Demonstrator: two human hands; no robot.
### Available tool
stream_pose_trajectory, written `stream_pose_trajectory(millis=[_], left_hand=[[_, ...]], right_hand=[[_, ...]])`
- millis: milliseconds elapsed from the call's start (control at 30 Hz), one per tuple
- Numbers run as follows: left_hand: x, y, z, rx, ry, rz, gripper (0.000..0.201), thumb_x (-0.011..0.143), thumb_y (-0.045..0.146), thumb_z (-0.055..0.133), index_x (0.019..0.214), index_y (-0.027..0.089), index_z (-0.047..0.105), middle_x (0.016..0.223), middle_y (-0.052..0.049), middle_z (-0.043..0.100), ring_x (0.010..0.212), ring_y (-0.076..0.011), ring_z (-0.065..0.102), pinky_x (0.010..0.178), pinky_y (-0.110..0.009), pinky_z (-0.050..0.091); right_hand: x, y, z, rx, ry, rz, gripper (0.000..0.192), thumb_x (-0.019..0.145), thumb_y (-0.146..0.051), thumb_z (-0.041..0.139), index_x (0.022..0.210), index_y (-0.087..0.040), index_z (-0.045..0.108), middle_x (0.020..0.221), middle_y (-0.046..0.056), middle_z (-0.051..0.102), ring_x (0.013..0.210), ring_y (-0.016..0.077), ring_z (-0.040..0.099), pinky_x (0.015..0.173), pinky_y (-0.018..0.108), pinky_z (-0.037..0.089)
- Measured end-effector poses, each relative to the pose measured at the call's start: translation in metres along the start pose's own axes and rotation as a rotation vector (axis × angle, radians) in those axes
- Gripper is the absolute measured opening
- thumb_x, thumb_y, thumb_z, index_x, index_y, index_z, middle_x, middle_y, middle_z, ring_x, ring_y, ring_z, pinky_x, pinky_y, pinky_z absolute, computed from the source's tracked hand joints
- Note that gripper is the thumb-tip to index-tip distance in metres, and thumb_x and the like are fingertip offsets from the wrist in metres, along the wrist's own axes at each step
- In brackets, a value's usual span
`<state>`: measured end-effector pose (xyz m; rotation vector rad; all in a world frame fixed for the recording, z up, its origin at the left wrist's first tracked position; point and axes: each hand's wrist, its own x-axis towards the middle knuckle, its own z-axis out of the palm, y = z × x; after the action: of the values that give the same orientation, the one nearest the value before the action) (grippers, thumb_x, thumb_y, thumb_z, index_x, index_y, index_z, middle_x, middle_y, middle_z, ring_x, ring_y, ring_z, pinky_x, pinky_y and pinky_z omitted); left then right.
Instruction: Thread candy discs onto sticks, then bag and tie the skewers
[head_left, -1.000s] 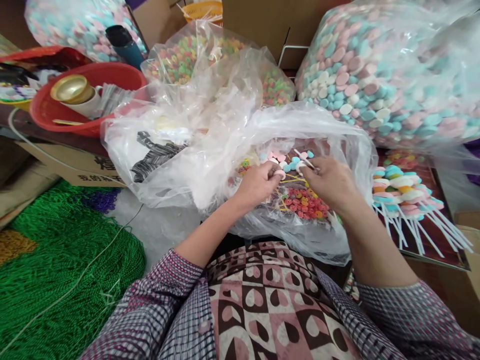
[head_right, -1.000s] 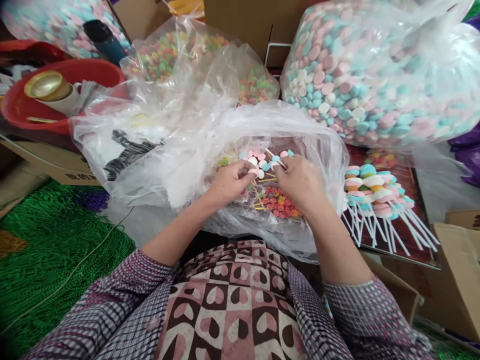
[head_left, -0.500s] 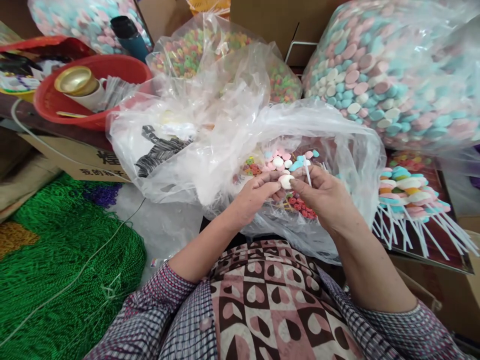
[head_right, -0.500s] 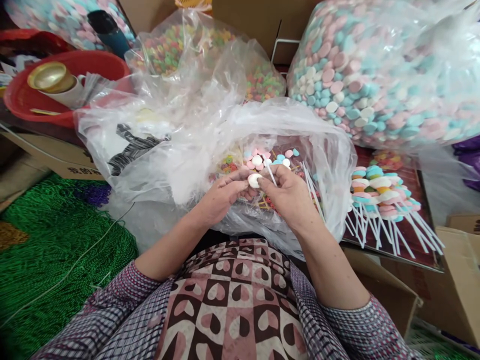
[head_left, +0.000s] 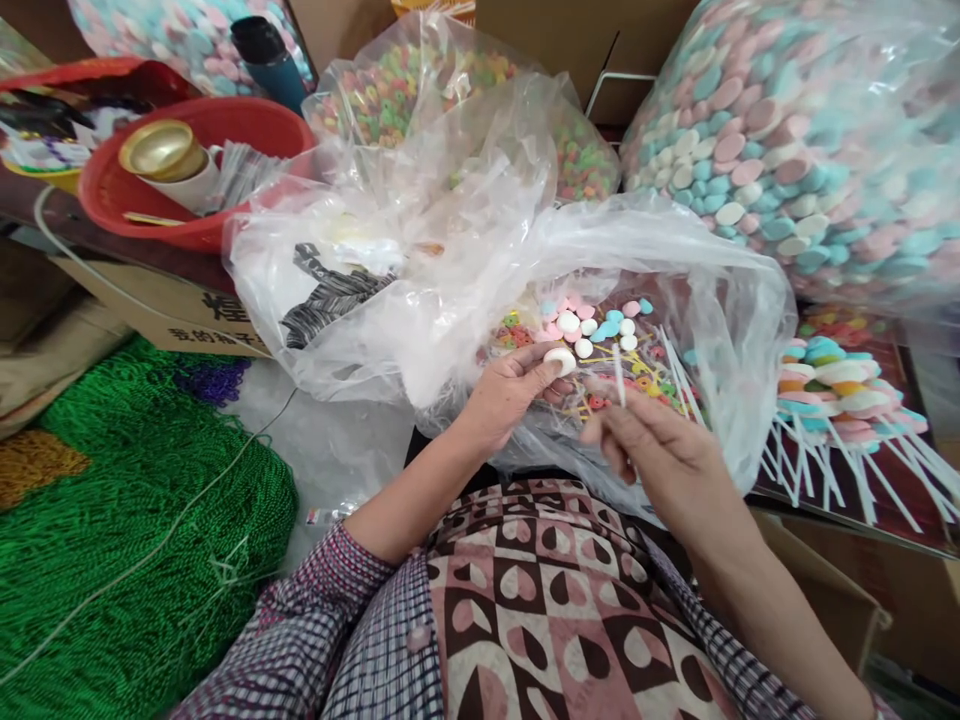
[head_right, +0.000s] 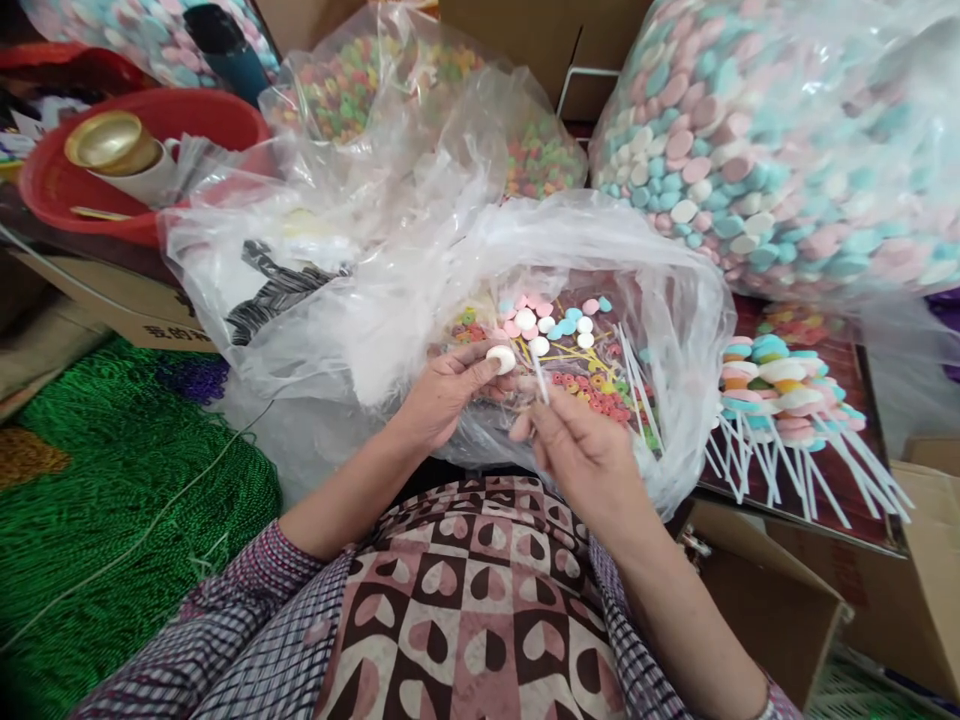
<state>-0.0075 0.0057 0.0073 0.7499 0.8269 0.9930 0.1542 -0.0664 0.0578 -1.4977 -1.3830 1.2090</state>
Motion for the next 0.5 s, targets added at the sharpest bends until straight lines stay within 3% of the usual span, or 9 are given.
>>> stream_pose_trajectory(millis=[100, 200, 333, 500], left_hand=[[0.0007, -0.0059, -0.0020, -0.017, 0.001, -0.005, 0.051, 0.069, 0.043, 0.082, 0.111, 0.016, 0.069, 0.094, -0.005, 0.073, 0.076, -0.0140, 0.067, 0.069, -0.029, 0.053], [0.0013, -0.0099, -0.0030, 0.000, -0.017, 0.003, 0.050, 0.071, 0.043, 0.081, 0.111, 0.016, 0.070, 0.094, -0.005, 0.073, 0.080, -0.0153, 0.068, 0.073, -0.031, 0.054], [0.0001, -0.0097, -0.0027, 0.086, -0.059, 0.031, 0.046, 0.074, 0.045, 0.078, 0.109, 0.016, 0.072, 0.089, -0.004, 0.074, 0.080, -0.0145, 0.066, 0.076, -0.031, 0.055], [-0.0076, -0.0062, -0.0019, 0.377, -0.013, 0.161, 0.035, 0.083, 0.038, 0.070, 0.113, 0.020, 0.073, 0.108, -0.005, 0.076, 0.096, -0.0178, 0.068, 0.091, -0.034, 0.054]], right_hand=[[-0.0042, 0.0002, 0.0038, -0.180, -0.118, 0.005, 0.031, 0.097, -0.042, 0.049, 0.103, -0.022, 0.071, 0.056, -0.003, 0.060, 0.041, 0.0109, 0.045, 0.044, 0.025, 0.037], [-0.0003, -0.0023, 0.0057, -0.315, -0.130, -0.051, 0.029, 0.096, -0.037, 0.047, 0.100, -0.021, 0.070, 0.046, -0.004, 0.054, 0.039, 0.0129, 0.046, 0.047, 0.026, 0.039], [0.0038, -0.0053, 0.0047, -0.400, -0.110, -0.094, 0.029, 0.094, -0.034, 0.044, 0.095, -0.021, 0.070, 0.044, -0.004, 0.050, 0.042, 0.0145, 0.047, 0.051, 0.027, 0.041], [0.0014, -0.0045, 0.0024, -0.380, -0.103, -0.051, 0.027, 0.093, -0.037, 0.046, 0.081, -0.022, 0.065, 0.048, -0.004, 0.047, 0.042, 0.0129, 0.042, 0.047, 0.026, 0.037]])
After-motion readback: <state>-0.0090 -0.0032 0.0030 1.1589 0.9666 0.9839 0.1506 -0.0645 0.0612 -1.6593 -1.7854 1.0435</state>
